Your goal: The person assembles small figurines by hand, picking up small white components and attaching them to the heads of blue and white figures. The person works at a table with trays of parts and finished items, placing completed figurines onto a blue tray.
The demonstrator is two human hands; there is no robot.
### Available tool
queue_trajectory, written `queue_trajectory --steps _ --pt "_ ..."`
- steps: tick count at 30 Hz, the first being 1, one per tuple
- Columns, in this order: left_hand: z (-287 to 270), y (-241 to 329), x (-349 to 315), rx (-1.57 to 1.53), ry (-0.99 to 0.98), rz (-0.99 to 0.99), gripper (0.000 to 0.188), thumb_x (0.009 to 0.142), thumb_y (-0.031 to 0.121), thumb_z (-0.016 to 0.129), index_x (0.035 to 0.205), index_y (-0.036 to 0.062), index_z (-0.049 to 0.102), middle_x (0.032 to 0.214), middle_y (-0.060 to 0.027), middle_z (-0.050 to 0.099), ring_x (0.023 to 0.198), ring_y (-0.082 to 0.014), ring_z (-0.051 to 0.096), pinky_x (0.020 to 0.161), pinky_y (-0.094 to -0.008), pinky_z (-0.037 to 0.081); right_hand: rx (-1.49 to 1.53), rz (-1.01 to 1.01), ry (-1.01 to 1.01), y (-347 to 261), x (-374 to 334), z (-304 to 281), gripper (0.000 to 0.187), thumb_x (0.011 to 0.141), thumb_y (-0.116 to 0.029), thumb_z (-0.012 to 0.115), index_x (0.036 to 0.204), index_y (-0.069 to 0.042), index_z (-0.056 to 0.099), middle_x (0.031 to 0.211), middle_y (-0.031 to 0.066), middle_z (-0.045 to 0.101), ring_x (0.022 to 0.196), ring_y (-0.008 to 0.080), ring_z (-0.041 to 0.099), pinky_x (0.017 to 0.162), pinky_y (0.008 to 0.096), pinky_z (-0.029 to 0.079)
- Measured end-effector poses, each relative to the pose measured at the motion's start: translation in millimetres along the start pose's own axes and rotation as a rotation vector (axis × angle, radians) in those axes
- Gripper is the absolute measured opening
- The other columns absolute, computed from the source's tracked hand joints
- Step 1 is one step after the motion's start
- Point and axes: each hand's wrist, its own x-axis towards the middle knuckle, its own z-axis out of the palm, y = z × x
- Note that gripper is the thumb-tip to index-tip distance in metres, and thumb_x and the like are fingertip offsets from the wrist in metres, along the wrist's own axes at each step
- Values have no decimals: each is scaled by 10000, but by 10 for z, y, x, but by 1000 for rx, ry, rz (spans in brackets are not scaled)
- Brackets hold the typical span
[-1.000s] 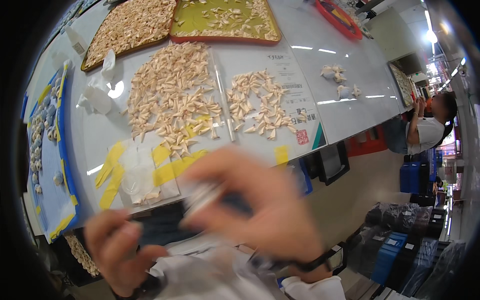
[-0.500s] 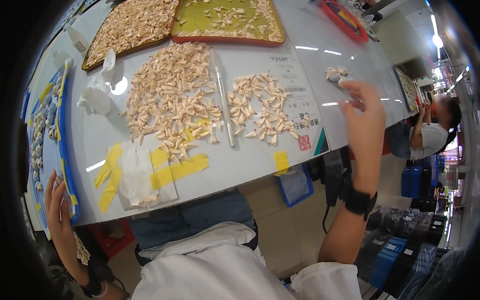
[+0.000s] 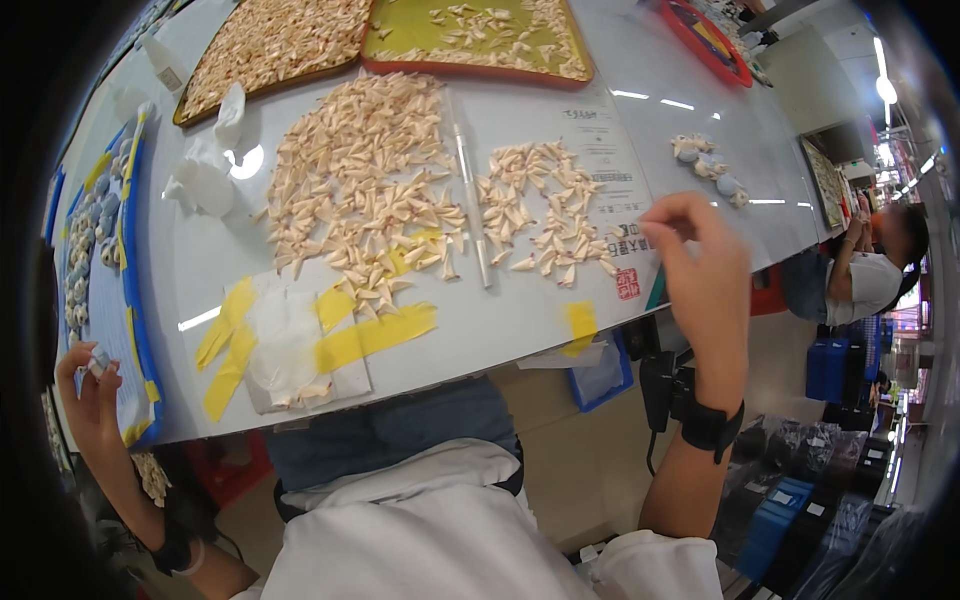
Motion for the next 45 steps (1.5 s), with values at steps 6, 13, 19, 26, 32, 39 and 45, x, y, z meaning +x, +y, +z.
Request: queue_trajectory --steps 6,13,19,26,32,39,45 --pt "131 432 -428 -441 -87 45 232 793 94 581 984 71 453 1153 -114 454 931 -148 468 827 -253 370 580 155 29 -328 -136 -105 131 769 -6 595 889 39 566 768 79 586 679 105 551 641 207 444" --pt "730 699 -656 -1085 -365 -200 288 691 78 718 861 30 491 940 -174 513 732 -222 603 550 -252 501 777 112 -9 -481 -412 62 171 740 -22 651 885 42 587 813 92 604 660 123 572 646 212 458" --pt "834 714 -665 -1030 -428 -243 357 668 192 737 898 49 505 950 -163 527 716 -207 593 593 -242 492 765 -55 -97 -819 -377 292 138 715 48 638 844 40 589 799 88 597 689 111 559 639 210 449" --pt "846 683 -689 -1006 -326 -305 404 665 226 750 913 25 502 952 -171 536 704 -201 591 585 -233 492 661 -275 -305 -1399 -320 645 109 714 55 613 801 19 557 793 97 551 690 146 529 607 238 424" --pt "779 594 -697 -1032 -320 -284 407 658 192 755 931 18 509 972 -168 524 695 -186 592 570 -221 491 192 -606 -320 -1715 -298 787 170 568 103 619 696 4 568 702 78 516 663 170 507 572 248 393" --pt "774 476 -626 -1013 -398 -147 417 656 174 756 958 12 519 981 -176 519 711 -190 597 566 -223 490 -42 -713 -324 -1835 -284 723 162 506 60 646 634 0 568 670 64 499 644 196 485 557 266 368" --pt "761 462 -624 -982 -456 -80 439 662 165 750 994 -7 519 992 -188 516 718 -200 600 570 -229 494 30 -703 -224 -1873 -345 830 171 522 67 653 659 -3 578 681 67 506 641 181 490 549 259 370"
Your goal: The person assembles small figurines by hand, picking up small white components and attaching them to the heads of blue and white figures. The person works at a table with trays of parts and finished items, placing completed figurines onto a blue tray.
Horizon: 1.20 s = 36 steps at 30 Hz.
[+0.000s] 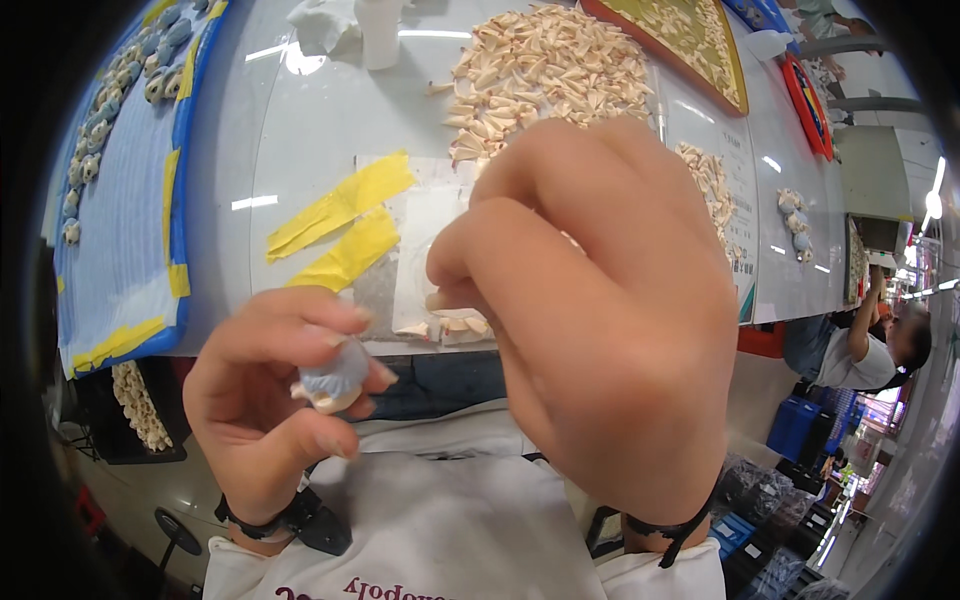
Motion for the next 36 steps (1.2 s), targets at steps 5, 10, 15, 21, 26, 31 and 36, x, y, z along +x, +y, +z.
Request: queue_trajectory --steps 5,10,15,21,26,31,36 --pt "116 62 -3 -46 57 -42 426 671 166 743 981 -31 528 985 -192 523 729 -208 600 592 -244 501 380 207 9 -108 -202 -166 199 569 -1 702 706 -55 569 716 38 478 597 131 454 534 224 352" --pt "105 -2 46 144 -46 182 368 675 157 737 934 -37 562 926 -183 554 738 -207 576 636 -259 471 521 79 -148 -68 -297 -170 198 638 -62 726 723 -125 559 716 25 476 609 120 439 532 225 339" --pt "232 161 9 375 -14 200 281 629 8 668 896 -41 596 896 -184 566 753 -206 558 669 -243 433 198 -200 -141 -70 -244 -223 235 574 3 704 736 -105 571 678 19 479 574 139 439 527 240 333" --pt "321 194 -14 512 43 261 341 557 -113 534 880 -33 608 891 -204 566 758 -208 562 675 -241 436 110 -127 -129 -152 -277 -216 271 520 38 675 738 -94 586 680 22 500 539 140 443 510 251 339" --pt "272 116 -22 546 -13 252 305 637 54 724 898 -29 591 903 -187 547 742 -208 560 647 -241 440 408 -79 64 18 -437 -6 256 546 26 684 765 -67 592 715 46 517 558 159 463 533 267 374" --pt "96 -8 -8 452 59 225 452 659 220 748 970 -18 524 935 -140 486 706 -190 549 597 -245 440 328 252 31 348 -306 -184 196 634 -6 650 817 8 582 785 65 532 696 143 478 651 253 377" --pt "17 27 -35 476 115 198 447 676 208 738 984 -6 496 951 -137 474 707 -185 544 588 -243 440 125 307 -141 690 -193 -98 172 637 1 621 807 -9 596 771 36 544 687 109 467 642 225 361"
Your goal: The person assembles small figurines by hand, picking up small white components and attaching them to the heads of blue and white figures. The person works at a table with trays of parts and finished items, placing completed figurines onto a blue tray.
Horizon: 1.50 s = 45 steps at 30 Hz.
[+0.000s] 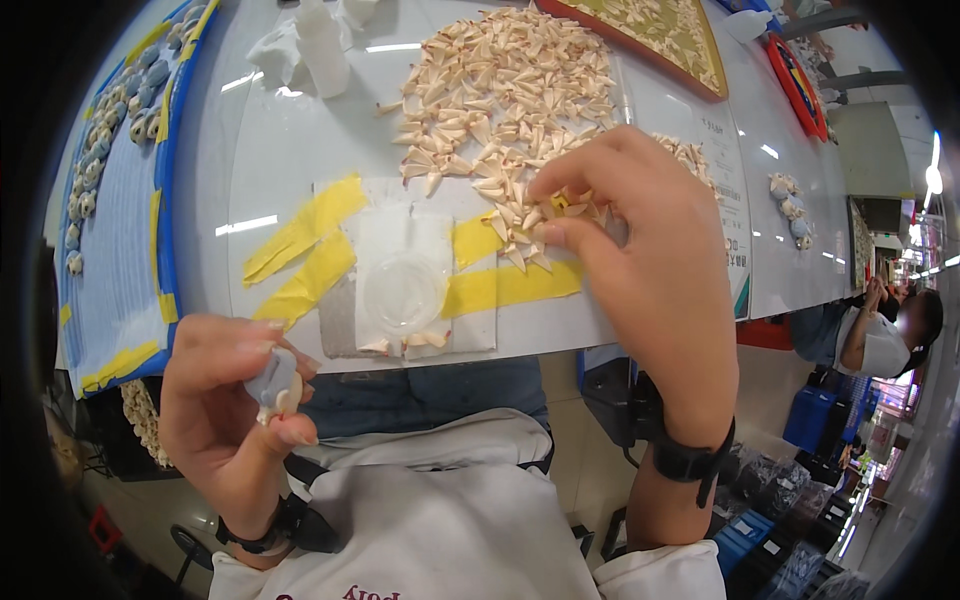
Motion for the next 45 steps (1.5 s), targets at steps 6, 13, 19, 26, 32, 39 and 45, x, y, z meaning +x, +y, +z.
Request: queue_trajectory --steps 6,13,19,26,32,39,45 --pt "1 -20 -3 -42 22 -30 432 675 179 734 984 -6 495 962 -142 474 713 -185 545 591 -241 445 17 74 -28 -1 14 -11 149 617 33 606 755 -4 564 704 87 552 634 192 544 590 271 427" --pt "-26 -3 19 -40 -2 -14 433 675 180 733 986 -4 494 971 -140 473 712 -185 554 588 -238 455 122 3 119 53 -90 -45 108 672 45 602 755 17 540 744 62 574 659 118 533 627 220 417" --pt "-12 37 -24 -104 84 -112 436 678 194 732 985 -4 493 974 -139 472 703 -185 558 578 -236 458 397 253 291 38 -199 -111 94 753 21 593 841 21 563 778 31 569 687 78 526 659 194 419" --pt "-3 53 -57 -134 92 -136 437 682 208 730 986 -3 496 957 -137 471 671 -176 555 567 -231 456 467 323 464 55 -468 -171 106 785 -16 590 881 18 559 783 49 579 669 84 537 602 187 413" --pt "27 54 -42 -136 57 -128 431 677 198 734 977 -4 500 954 -137 471 674 -177 561 565 -230 463 627 348 552 346 -826 -322 141 758 -13 632 878 6 561 802 69 588 703 96 549 653 195 430" --pt "46 90 -35 -120 17 -135 427 674 193 736 971 -4 502 950 -135 479 676 -173 571 564 -226 474 140 248 615 346 -892 -215 124 741 23 636 855 17 587 781 66 611 702 108 574 677 206 447" --pt "76 138 -31 -287 -17 -173 380 663 -36 686 1004 -62 518 997 -176 474 907 -211 532 731 -281 529 -112 86 789 348 -895 -80 70 789 7 593 857 21 594 784 64 621 669 114 567 643 199 447"
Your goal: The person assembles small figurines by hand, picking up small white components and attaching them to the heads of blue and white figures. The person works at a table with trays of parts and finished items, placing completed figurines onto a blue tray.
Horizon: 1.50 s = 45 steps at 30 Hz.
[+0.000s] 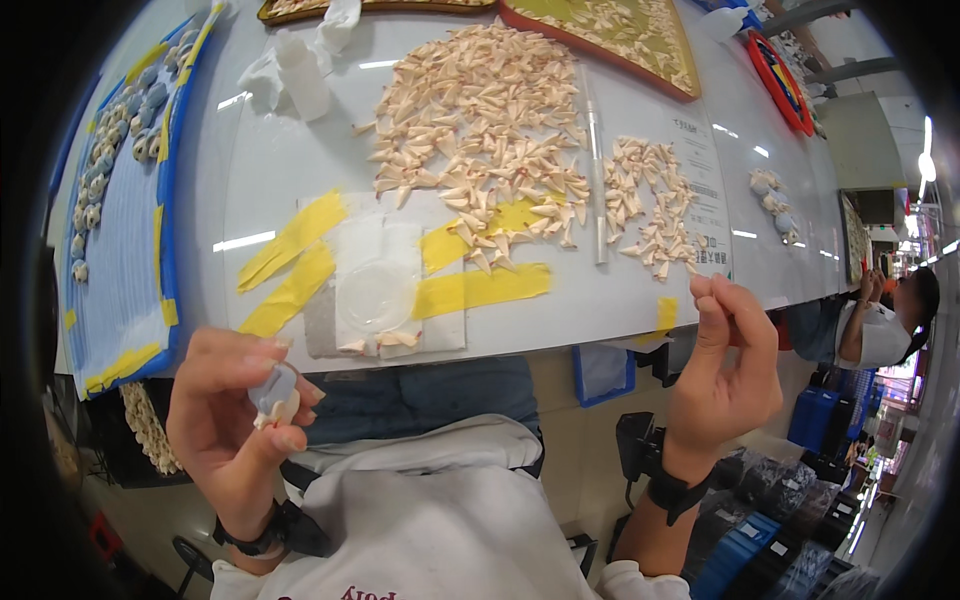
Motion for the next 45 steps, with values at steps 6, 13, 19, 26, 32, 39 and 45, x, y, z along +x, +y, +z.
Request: queue_trajectory --steps 6,13,19,26,32,39,45 --pt "39 29 -8 42 4 -18 375 663 -18 698 987 -56 514 982 -167 467 884 -199 518 726 -306 542 -334 -209 -68 14 88 -120 84 826 -35 553 869 30 585 826 108 604 735 189 538 626 252 435" --pt "96 -1 3 -12 36 -71 398 670 79 714 984 -35 499 978 -151 463 815 -199 551 663 -276 514 170 254 78 -21 59 -115 82 814 -2 560 879 41 582 836 93 603 745 147 561 665 234 454" --pt "203 19 19 -93 144 -103 487 668 173 733 1028 6 450 959 -118 467 736 -185 571 579 -223 465 391 250 -82 -118 145 -67 125 746 46 620 857 58 565 826 106 604 748 143 578 720 237 460" --pt "-61 -116 78 287 -165 206 451 671 127 720 1004 31 431 991 -126 463 833 -222 548 661 -264 470 584 92 -342 -690 127 404 136 709 60 631 814 26 553 800 107 575 728 155 552 687 244 439" --pt "31 -58 -4 -146 48 -15 352 701 143 695 943 39 461 970 -150 481 866 -235 536 693 -288 460 293 -279 -473 -946 199 592 175 569 81 657 710 -6 599 720 83 549 680 185 510 625 264 396" --pt "-98 -229 80 -43 -125 246 356 728 189 690 954 44 456 961 -155 472 788 -253 583 636 -271 494 197 -360 -447 -957 160 580 197 519 67 659 684 -27 606 681 68 540 648 203 487 592 281 371" --pt "86 -95 32 -295 9 -15 417 711 189 715 984 19 448 937 -156 481 764 -260 605 588 -262 527 252 -369 -442 -979 154 597 185 543 77 650 694 -15 595 700 78 540 671 193 494 598 264 372"
